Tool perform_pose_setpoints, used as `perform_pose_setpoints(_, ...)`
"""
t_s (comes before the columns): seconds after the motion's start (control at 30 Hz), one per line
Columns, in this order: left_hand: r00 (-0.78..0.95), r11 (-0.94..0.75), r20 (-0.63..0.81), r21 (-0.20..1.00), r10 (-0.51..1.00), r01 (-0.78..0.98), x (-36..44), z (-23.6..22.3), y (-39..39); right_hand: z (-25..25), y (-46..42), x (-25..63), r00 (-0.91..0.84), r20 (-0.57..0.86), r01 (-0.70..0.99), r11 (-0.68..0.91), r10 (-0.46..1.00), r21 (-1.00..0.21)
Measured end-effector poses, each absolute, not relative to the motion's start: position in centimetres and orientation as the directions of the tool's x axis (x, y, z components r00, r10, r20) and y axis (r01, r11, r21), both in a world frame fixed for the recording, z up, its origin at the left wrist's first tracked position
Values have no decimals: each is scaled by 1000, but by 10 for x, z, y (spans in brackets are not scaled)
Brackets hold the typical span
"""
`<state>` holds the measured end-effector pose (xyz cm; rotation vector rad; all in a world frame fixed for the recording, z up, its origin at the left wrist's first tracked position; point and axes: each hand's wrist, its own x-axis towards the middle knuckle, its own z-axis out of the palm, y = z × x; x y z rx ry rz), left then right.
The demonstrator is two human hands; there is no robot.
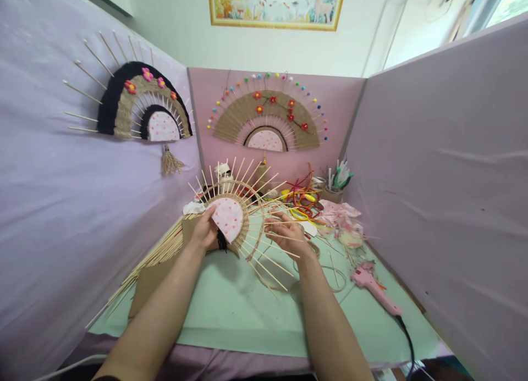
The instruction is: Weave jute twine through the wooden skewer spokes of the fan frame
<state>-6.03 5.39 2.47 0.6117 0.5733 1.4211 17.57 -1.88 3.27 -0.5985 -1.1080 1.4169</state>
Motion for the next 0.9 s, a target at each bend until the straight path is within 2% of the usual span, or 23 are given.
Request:
perform_pose_setpoints(0.2, 71, 69, -26, 693, 997, -717, -58, 25, 53, 37, -22, 171, -142, 176, -430, 100, 974, -897)
perform_pose_setpoints(0.43, 36, 30, -5, 654, 999, -756, -54, 26, 52, 32, -12, 171, 53, 238, -442, 236, 970, -866)
perform_pose_setpoints(0.9, -4, -6, 5, 621, 1000, -784, -53, 28, 51, 34, -18, 185, -38, 260, -286, 239, 965, -928)
